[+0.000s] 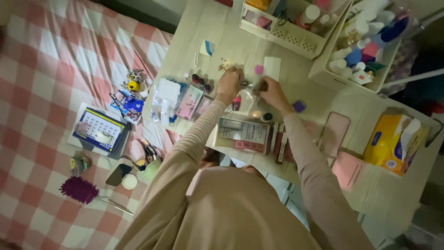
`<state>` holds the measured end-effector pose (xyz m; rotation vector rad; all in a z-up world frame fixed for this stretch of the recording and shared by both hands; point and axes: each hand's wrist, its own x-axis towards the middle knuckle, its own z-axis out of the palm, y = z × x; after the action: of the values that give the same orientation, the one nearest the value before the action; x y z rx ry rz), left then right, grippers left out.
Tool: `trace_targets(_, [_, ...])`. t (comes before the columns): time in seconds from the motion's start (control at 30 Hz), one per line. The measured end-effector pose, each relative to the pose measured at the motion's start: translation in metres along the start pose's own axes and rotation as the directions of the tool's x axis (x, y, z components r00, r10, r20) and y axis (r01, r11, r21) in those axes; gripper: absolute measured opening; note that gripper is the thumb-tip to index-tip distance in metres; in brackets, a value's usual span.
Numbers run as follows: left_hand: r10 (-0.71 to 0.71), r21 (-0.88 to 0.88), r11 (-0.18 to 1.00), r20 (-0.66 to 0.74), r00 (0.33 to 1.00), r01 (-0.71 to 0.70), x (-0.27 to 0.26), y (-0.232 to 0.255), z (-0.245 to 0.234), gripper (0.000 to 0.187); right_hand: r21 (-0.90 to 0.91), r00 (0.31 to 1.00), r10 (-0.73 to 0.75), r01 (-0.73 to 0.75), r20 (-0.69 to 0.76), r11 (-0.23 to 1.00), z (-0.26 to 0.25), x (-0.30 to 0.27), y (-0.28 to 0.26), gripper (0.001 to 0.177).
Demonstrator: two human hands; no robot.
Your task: The person organizes cosmetics and small accessories on a cluttered desk. They pick up and place items such as a gold chain, hair ties, and various cosmetic containers into a small tray and other storage spots. The person also moves a pink wallet and adjusts items on a shelf above the desk.
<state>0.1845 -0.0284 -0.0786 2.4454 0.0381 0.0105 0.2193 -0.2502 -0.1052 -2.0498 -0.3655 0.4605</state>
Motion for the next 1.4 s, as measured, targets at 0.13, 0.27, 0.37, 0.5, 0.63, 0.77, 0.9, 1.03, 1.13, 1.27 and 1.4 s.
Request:
trace_targets(0.13, [-0.017,-0.158,0.987,-0.008,1.0,0.016,-0.018,0.016,-0.025,0.025,0.216,0.981,0.184,-0.168,-0.055,0.962,-0.019,-0.017,-0.009,0.027])
trace_targets(0.27, [-0.051,-0.372,0.928,-0.115,0.992,0.005,-0.061,0.04,-0.053,0.015,0.795,0.946,0.325,-0.213,0.022,0.568,-0.034,-0.057,-0.057,0.024])
trace_targets(0.37, [-0.106,-0.668,0.744,-0.143,0.984,-0.017,-0.092,0.048,-0.063,0.014,0.955,0.926,0.361,-0.195,0.105,0.223,-0.027,-0.097,-0.102,0.027])
trace_targets(0.5, [-0.067,-0.729,0.676,-0.207,0.976,-0.108,-0.121,0.058,-0.074,0.025,0.959,0.758,0.588,-0.229,0.283,-0.167,0.008,-0.117,-0.145,0.027])
trace_targets(0.63, [0.134,-0.419,0.864,-0.346,0.929,-0.28,-0.142,0.059,-0.087,0.028,0.953,0.87,0.395,-0.238,0.296,-0.189,0.046,-0.117,-0.134,0.014])
trace_targets(0.77, [0.198,-0.386,0.853,-0.383,0.902,-0.351,-0.159,0.062,-0.093,0.034,0.958,0.899,0.382,-0.27,0.215,0.097,0.071,-0.117,-0.123,0.021])
trace_targets(0.9, [-0.172,-0.847,0.528,-0.181,0.968,-0.064,-0.177,0.056,-0.097,0.048,0.946,0.904,0.349,-0.303,0.245,0.12,0.085,-0.123,-0.124,0.017])
trace_targets(1.03, [-0.363,-0.897,0.4,0.033,0.931,0.187,-0.165,0.026,-0.087,0.036,0.914,0.902,0.398,-0.294,0.168,0.279,0.093,-0.119,-0.116,0.021])
trace_targets(1.13, [-0.338,-0.914,0.334,0.111,0.934,0.23,-0.163,0.012,-0.08,0.026,0.874,0.957,0.283,-0.184,0.057,0.449,0.093,-0.119,-0.121,0.02])
trace_targets(1.27, [-0.272,-0.918,0.343,0.105,0.957,0.198,-0.181,0.005,-0.072,0.016,0.561,0.987,0.144,-0.159,0.072,0.812,0.081,-0.138,-0.118,0.018])
trace_targets(1.4, [-0.145,-0.864,0.472,0.122,0.982,0.177,-0.201,0.009,-0.073,0.019,0.452,0.998,-0.055,0.038,0.026,0.891,0.08,-0.157,-0.111,0.038])
